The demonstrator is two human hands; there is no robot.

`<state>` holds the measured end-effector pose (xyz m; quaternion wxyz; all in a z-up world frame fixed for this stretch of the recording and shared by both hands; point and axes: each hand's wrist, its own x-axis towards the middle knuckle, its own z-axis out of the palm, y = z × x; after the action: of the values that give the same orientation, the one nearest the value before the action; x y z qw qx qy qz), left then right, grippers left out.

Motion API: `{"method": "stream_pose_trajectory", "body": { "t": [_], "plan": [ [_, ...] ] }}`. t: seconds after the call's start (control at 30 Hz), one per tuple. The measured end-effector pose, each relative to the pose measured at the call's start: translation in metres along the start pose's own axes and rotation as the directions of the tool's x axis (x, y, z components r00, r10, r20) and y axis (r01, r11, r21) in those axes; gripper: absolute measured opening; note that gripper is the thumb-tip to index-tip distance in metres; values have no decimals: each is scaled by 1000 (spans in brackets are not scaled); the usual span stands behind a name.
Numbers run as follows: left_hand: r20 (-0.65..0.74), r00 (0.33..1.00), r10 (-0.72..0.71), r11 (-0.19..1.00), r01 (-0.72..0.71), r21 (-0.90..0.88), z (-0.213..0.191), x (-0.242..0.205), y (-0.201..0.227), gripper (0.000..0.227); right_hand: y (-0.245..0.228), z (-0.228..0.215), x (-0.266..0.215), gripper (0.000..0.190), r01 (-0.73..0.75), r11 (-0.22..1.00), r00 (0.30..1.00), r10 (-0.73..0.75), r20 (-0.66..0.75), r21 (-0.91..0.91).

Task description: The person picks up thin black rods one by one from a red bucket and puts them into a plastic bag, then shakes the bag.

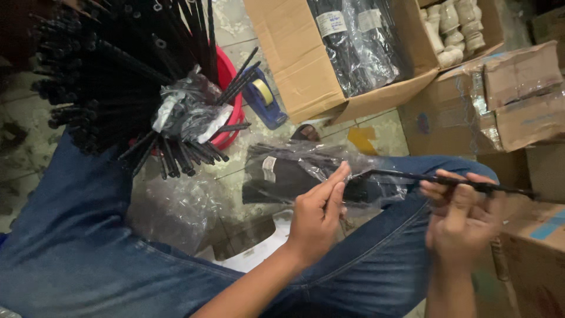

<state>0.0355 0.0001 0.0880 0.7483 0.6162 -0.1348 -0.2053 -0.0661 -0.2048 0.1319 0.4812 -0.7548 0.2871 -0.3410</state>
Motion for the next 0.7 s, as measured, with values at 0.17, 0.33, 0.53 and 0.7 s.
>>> {"method": "stream_pose_trajectory", "body": {
  "t": [0.17,0.33,0.53,0.7],
  "plan": [
    [47,999,-24,1000,25,-17,-22,17,14,41,-9,-26,12,18,31,999,995,-33,-94,-30],
    [24,998,-63,984,58,170,-40,24,20,44,-39,-34,11,25,25,986,981,-55,-186,-163],
    [55,994,-93,982,83,167,-42,25,28,43,-15,-61,12,47,6,994,954,-37,-298,-106],
    [31,1000,5,988,-10,151,-38,20,14,38,-34,32,-10,11,110,957,990,-128,-51,-267]
  ]
}}
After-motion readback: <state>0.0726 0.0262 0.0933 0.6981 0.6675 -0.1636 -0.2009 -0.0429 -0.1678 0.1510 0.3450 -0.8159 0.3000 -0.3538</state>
